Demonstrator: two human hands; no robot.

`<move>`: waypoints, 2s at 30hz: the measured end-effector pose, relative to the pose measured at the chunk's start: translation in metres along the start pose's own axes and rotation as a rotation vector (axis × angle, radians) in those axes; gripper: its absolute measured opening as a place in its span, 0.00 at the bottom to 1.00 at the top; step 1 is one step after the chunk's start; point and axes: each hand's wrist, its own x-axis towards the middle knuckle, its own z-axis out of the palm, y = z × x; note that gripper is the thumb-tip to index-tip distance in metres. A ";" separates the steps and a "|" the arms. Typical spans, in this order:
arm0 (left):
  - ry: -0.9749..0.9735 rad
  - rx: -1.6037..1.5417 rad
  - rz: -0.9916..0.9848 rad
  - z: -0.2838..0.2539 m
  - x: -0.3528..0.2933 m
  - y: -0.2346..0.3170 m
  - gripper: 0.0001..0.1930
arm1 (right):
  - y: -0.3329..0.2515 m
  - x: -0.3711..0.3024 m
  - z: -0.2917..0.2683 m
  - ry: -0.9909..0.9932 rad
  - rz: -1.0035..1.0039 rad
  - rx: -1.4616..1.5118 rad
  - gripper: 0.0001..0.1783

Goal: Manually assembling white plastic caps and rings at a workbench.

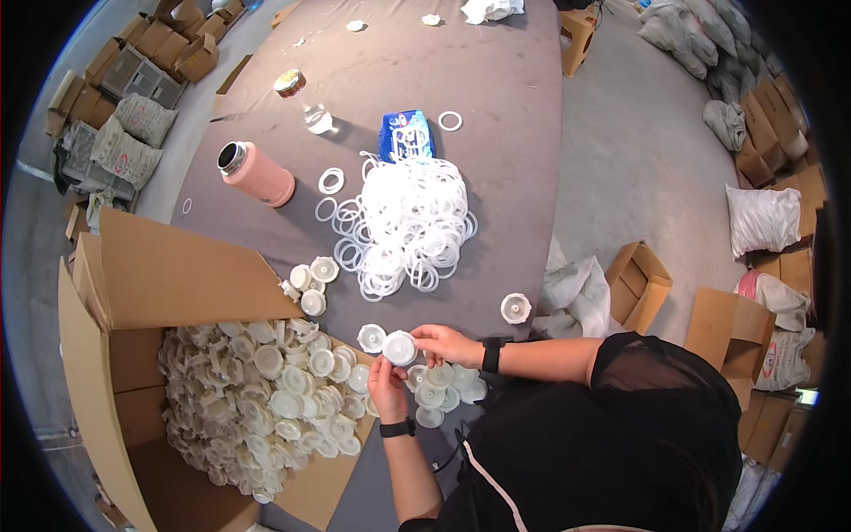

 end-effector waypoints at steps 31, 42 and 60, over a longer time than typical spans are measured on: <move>0.150 -0.232 0.000 0.068 -0.016 0.008 0.06 | -0.022 -0.013 -0.006 0.016 -0.043 0.433 0.07; 0.145 -0.206 0.228 0.106 -0.057 0.026 0.07 | -0.033 -0.043 0.011 -0.140 -0.160 0.400 0.09; 0.039 1.118 1.025 0.093 -0.085 0.034 0.12 | -0.034 -0.059 0.016 -0.157 -0.084 0.467 0.09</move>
